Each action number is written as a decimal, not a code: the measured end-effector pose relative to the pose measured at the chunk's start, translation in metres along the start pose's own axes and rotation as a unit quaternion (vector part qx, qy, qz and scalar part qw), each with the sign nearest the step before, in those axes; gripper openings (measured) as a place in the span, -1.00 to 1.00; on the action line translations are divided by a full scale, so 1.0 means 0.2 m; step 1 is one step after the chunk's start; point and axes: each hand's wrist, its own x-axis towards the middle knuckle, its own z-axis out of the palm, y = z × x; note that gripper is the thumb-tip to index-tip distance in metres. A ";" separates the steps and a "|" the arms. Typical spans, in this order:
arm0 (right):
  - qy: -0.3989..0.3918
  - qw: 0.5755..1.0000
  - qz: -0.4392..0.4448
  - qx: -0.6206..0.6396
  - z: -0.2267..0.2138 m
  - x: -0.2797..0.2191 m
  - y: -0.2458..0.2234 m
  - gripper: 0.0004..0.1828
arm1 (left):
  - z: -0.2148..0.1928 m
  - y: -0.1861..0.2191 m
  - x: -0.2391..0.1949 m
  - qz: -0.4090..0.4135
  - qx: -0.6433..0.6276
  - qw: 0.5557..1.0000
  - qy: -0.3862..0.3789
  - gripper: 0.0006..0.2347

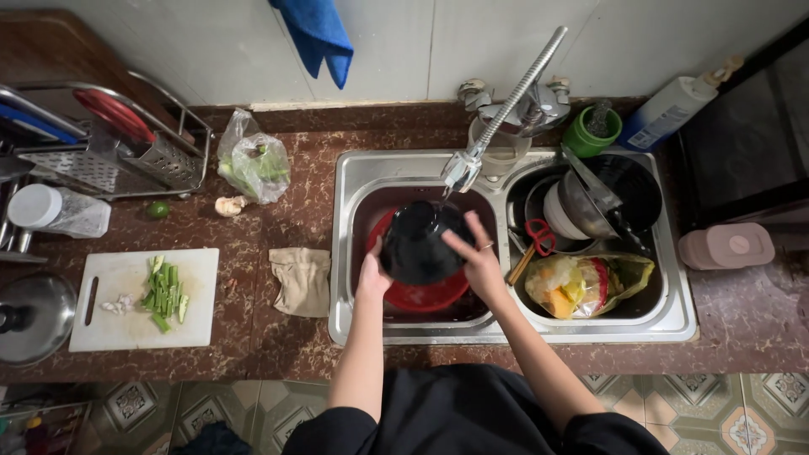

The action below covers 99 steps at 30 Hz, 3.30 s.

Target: The person is washing various kitchen items including a bowl, pot, plate, and a cleaver in a sink.

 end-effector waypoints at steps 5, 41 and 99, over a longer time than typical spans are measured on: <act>0.068 0.921 0.257 0.284 0.00 0.02 0.09 -0.39 | 0.12 -0.06 -0.08 0.043 -0.027 0.998 -0.025 -0.55; -0.068 0.938 0.241 0.238 -0.26 0.17 -0.07 -0.18 | 0.46 0.12 -0.25 0.207 0.424 0.882 -0.017 -0.62; 0.117 0.703 0.318 0.625 0.32 0.14 0.38 -0.73 | 0.57 0.12 -0.48 0.433 0.527 0.730 -0.050 -0.44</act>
